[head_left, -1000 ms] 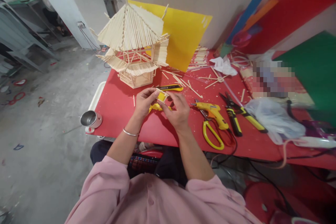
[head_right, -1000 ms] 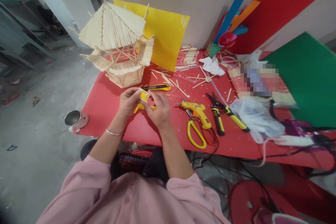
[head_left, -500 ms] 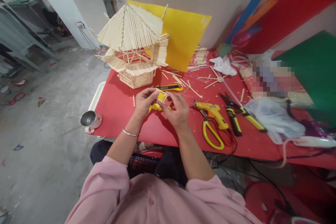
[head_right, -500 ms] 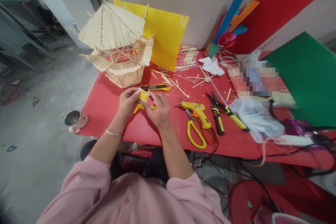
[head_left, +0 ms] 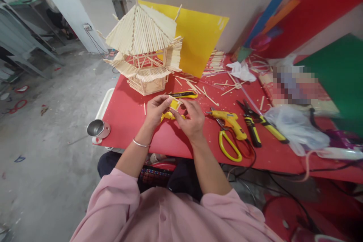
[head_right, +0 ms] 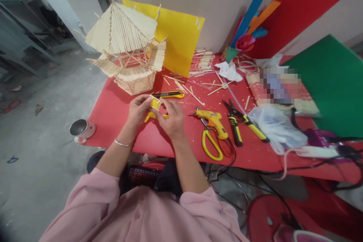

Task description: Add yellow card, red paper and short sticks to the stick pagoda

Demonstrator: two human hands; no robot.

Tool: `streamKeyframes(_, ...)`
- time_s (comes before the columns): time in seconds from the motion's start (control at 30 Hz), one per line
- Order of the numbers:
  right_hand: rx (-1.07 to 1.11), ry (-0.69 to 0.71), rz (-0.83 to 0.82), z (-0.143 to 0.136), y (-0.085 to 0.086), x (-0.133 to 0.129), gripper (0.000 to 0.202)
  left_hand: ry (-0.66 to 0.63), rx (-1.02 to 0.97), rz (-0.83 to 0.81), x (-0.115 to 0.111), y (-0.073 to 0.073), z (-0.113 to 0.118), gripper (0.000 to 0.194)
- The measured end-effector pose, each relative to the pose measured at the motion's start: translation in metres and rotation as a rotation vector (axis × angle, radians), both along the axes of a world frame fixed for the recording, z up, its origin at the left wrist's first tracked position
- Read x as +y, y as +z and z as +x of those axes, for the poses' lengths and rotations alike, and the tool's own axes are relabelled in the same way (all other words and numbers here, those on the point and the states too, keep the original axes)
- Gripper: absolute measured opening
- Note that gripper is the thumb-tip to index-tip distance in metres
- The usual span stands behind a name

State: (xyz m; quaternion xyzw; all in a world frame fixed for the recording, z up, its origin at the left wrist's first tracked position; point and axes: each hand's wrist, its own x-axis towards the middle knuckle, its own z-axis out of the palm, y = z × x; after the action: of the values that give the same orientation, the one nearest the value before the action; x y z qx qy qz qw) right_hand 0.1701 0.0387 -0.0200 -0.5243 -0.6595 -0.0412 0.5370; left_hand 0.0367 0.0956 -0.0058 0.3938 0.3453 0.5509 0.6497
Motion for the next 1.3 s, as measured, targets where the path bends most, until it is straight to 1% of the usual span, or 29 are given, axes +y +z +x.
streamKeyframes(0.3,0.009,-0.008,-0.039,-0.0001,0.0010,-0.0003,0.039,0.000,0.007,0.002,0.0004,-0.0007,-0.0003,0.046)
streamKeyframes(0.67,0.007,0.014,0.020,0.0001,-0.0003,0.0001,0.040,-0.001,0.008,0.017,0.0002,-0.0012,-0.0003,0.045)
streamKeyframes(0.83,-0.023,-0.021,-0.016,-0.0005,0.0009,-0.0002,0.039,-0.009,0.007,0.014,-0.0003,-0.0014,-0.0003,0.044)
streamKeyframes(0.97,-0.025,-0.016,0.000,-0.0002,0.0015,-0.0004,0.039,-0.005,0.005,0.013,-0.0009,0.0002,-0.0001,0.046)
streamKeyframes(1.03,-0.025,-0.019,-0.018,-0.0001,0.0016,-0.0004,0.039,-0.003,0.012,0.009,-0.0009,0.0006,-0.0001,0.046)
streamKeyframes(1.3,0.002,-0.012,-0.039,0.0003,0.0008,-0.0003,0.040,-0.006,-0.001,0.018,-0.0003,-0.0019,-0.0002,0.042)
